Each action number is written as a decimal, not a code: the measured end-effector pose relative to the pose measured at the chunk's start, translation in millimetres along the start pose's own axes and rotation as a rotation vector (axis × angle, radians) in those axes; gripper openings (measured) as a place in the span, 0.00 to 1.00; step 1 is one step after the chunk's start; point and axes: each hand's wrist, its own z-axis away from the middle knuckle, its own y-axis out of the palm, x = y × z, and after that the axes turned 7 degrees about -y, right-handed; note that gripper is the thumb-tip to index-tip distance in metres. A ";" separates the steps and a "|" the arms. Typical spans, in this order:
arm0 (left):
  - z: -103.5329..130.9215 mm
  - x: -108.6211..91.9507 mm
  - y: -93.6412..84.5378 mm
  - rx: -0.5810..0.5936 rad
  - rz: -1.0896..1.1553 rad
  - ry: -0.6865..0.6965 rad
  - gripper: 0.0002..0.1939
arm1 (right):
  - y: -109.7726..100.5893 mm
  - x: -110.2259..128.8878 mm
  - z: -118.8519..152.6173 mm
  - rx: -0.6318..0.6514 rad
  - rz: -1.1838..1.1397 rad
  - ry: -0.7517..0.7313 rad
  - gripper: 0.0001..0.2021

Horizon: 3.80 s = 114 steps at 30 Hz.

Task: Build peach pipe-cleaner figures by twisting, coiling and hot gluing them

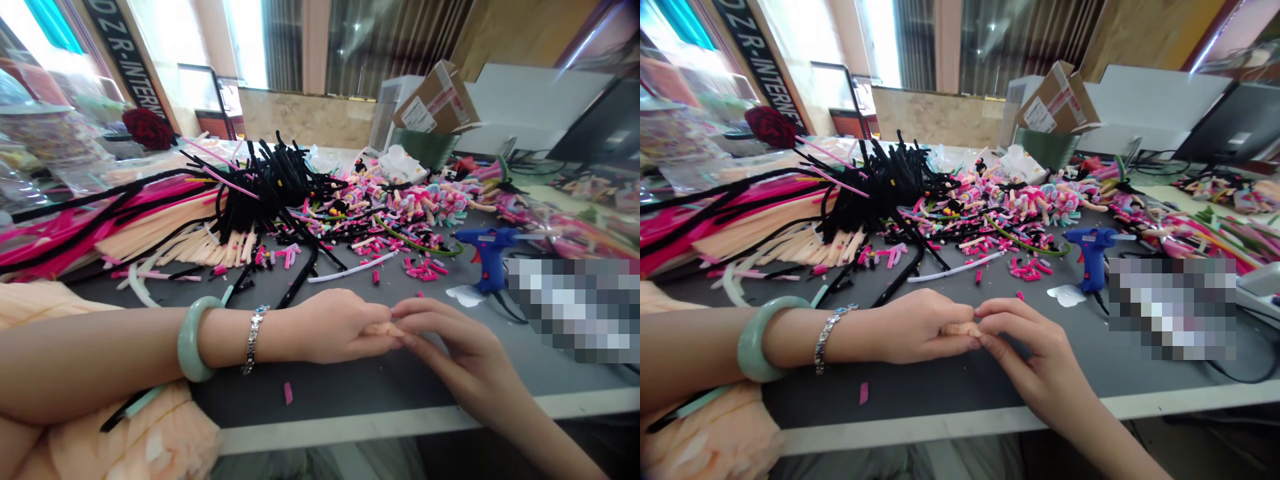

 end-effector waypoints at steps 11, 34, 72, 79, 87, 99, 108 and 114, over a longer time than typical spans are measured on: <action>1.6 -0.7 -0.8 0.010 0.016 0.003 0.18 | 2.8 1.0 1.3 0.000 0.056 0.000 0.10; -4.1 1.9 -8.9 0.053 0.253 -0.240 0.18 | 4.9 1.7 1.4 -0.218 0.443 -0.072 0.07; -4.8 1.7 -8.7 0.059 0.254 -0.199 0.20 | 8.0 1.8 -1.4 -0.156 0.570 -0.176 0.09; -4.2 2.1 -8.3 0.068 0.250 -0.211 0.19 | 13.5 3.9 1.7 -0.138 0.623 -0.206 0.09; -4.5 0.5 -7.9 0.057 0.195 -0.218 0.20 | 16.4 5.2 0.8 -0.143 0.605 -0.154 0.04; -4.0 0.1 -7.9 0.074 0.183 -0.210 0.18 | 15.8 7.6 0.7 -0.183 0.684 -0.215 0.02; -4.2 1.3 -7.0 0.053 0.247 -0.215 0.19 | 15.4 5.8 3.1 -0.243 0.457 0.028 0.07; -4.7 1.9 -7.4 0.038 0.294 -0.223 0.19 | 8.8 3.5 1.2 -0.194 0.267 0.233 0.09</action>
